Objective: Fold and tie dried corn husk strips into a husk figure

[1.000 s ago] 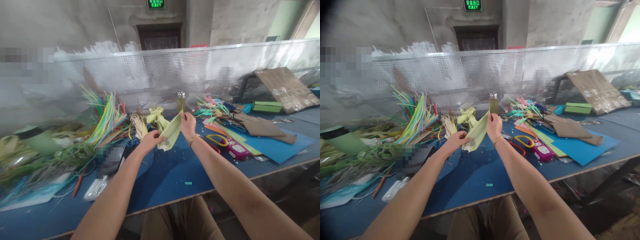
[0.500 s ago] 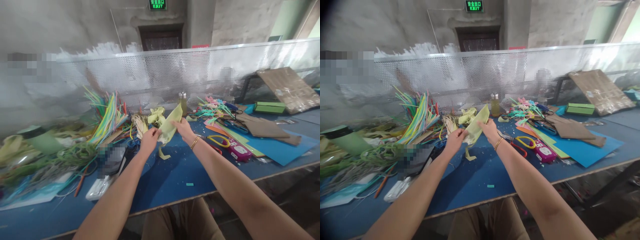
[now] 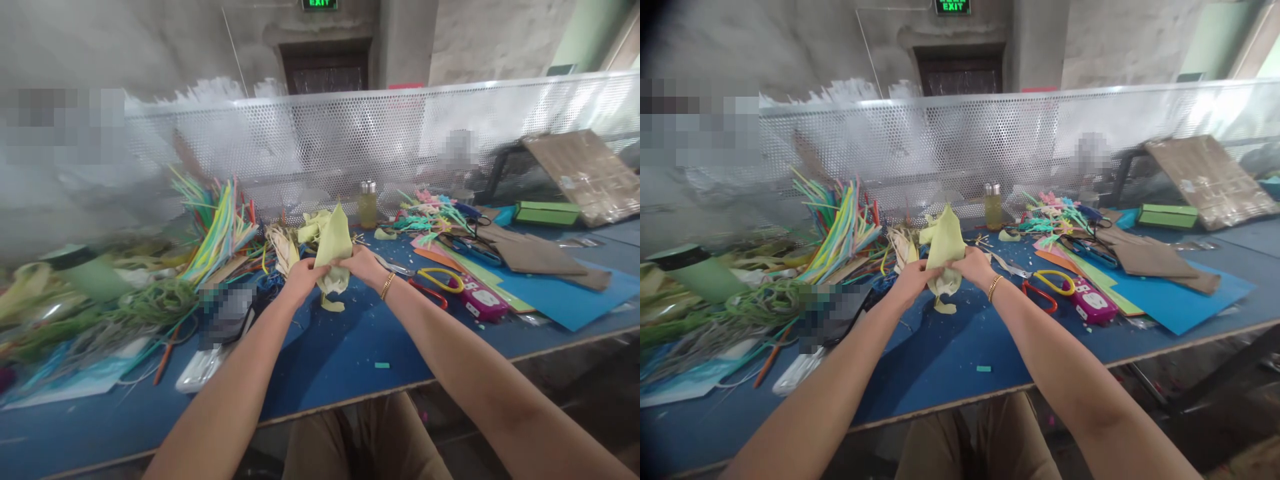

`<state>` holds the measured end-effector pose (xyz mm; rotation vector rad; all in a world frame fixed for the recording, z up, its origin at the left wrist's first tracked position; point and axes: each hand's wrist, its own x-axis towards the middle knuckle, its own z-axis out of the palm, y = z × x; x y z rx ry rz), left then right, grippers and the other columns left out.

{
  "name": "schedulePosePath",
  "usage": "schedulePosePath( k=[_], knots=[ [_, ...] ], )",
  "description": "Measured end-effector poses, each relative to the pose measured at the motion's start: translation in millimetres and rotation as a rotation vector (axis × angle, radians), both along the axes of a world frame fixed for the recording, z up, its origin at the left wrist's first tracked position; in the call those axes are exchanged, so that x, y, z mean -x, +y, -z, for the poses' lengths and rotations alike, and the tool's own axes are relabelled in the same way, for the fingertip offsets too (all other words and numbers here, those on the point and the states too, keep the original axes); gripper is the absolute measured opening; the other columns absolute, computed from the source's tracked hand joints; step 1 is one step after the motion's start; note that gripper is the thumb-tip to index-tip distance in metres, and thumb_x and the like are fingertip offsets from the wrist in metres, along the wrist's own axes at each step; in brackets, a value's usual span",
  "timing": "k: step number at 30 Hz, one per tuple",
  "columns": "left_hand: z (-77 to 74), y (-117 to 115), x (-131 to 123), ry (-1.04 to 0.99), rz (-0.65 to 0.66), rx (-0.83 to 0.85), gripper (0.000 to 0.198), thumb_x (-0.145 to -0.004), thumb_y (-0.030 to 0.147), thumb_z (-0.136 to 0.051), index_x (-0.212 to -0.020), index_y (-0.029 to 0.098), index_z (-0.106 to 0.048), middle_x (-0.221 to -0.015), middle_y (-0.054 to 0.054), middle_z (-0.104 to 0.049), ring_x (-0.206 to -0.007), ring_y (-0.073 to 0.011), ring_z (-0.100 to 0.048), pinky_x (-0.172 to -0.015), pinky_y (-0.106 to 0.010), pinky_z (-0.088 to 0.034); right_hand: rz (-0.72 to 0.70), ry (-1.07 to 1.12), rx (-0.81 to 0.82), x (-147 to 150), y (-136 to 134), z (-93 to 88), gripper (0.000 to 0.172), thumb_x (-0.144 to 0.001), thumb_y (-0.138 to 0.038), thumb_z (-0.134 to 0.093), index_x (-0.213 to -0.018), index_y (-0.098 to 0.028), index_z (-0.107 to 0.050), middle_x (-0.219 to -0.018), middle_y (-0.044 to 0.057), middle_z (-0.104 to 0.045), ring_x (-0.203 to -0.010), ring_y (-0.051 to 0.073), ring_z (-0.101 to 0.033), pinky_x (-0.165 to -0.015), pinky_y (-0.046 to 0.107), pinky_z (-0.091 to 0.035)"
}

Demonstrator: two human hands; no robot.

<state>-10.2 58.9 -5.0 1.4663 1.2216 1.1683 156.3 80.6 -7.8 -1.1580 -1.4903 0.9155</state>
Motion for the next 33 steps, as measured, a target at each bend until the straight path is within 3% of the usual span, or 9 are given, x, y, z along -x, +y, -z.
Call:
schedulePosePath(
  k=[5,25,33],
  knots=[
    [-2.9,-0.9,-1.9,-0.119,-0.056,0.039,0.034,-0.058,0.035,-0.079,-0.081,0.014,-0.067,-0.065,-0.003,-0.068,-0.058,-0.0179,-0.062,-0.058,-0.030,-0.050,-0.115,0.007,0.027,5.4,-2.3,1.0,0.022,-0.062,-0.027,-0.073,-0.078,-0.014,-0.067,-0.067,0.002,-0.067,-0.055,0.011,-0.054,-0.049,0.021,-0.041],
    [-3.9,-0.7,0.6,-0.047,-0.006,0.026,0.037,-0.054,0.036,-0.082,-0.078,0.011,-0.071,-0.061,-0.004,-0.067,-0.059,-0.0189,-0.061,-0.060,-0.030,-0.047,-0.054,-0.118,-0.009,3.7,-10.9,-7.9,0.015,-0.062,-0.024,-0.067,-0.073,-0.014,-0.067,-0.068,0.002,-0.065,-0.059,0.013,-0.054,-0.051,0.021,-0.040],
    [-5.1,-3.5,-5.2,-0.226,0.080,0.103,0.043,-0.054,0.037,-0.084,-0.086,0.013,-0.067,-0.073,-0.005,-0.070,-0.068,-0.0201,-0.065,-0.066,-0.032,-0.050,-0.054,-0.121,-0.003,3.5,-3.4,-3.5,0.014,-0.062,-0.023,-0.065,-0.072,-0.014,-0.067,-0.062,0.001,-0.062,-0.056,0.011,-0.052,-0.049,0.020,-0.038]
  ],
)
